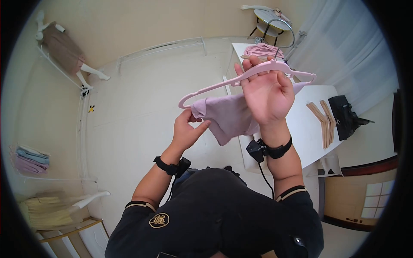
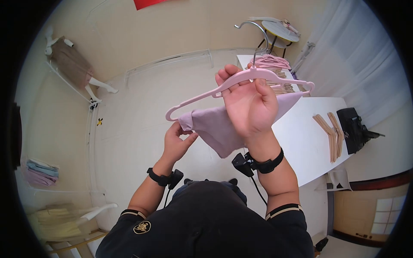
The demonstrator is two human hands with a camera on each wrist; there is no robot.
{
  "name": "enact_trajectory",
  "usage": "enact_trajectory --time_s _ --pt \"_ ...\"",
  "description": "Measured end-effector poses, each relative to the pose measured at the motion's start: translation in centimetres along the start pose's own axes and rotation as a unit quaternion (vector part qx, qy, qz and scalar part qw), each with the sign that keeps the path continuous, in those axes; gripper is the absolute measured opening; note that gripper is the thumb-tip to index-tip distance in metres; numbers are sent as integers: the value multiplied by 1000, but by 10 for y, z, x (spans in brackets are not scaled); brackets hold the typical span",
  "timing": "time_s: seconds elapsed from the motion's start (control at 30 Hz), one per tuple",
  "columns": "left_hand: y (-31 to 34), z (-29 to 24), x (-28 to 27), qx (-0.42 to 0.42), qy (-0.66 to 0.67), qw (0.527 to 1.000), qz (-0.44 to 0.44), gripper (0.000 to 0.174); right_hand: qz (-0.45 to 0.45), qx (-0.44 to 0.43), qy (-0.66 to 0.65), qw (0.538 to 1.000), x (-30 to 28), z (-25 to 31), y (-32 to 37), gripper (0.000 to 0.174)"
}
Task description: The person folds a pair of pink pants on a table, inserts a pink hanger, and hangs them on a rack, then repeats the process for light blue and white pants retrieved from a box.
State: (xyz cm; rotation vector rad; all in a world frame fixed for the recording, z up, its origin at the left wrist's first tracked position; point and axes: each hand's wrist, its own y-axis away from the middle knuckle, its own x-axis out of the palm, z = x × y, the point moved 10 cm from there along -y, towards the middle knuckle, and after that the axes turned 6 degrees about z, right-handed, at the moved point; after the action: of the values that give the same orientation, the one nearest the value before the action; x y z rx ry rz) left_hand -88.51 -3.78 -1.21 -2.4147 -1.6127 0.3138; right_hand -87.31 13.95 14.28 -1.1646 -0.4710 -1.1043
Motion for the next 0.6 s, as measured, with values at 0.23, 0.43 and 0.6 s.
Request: enact_trajectory --time_s 0.23,0.43,0.6 --pt "1 2 -128 32 127 984 -117 19 13 15 29 999 30 -96 -29 36" --pt "21 59 -150 -34 37 996 -80 45 -1 24 -24 999 60 -158 -49 34" --pt "45 133 -165 -153 -122 980 -23 43 39 46 -58 997 99 -198 -74 36"
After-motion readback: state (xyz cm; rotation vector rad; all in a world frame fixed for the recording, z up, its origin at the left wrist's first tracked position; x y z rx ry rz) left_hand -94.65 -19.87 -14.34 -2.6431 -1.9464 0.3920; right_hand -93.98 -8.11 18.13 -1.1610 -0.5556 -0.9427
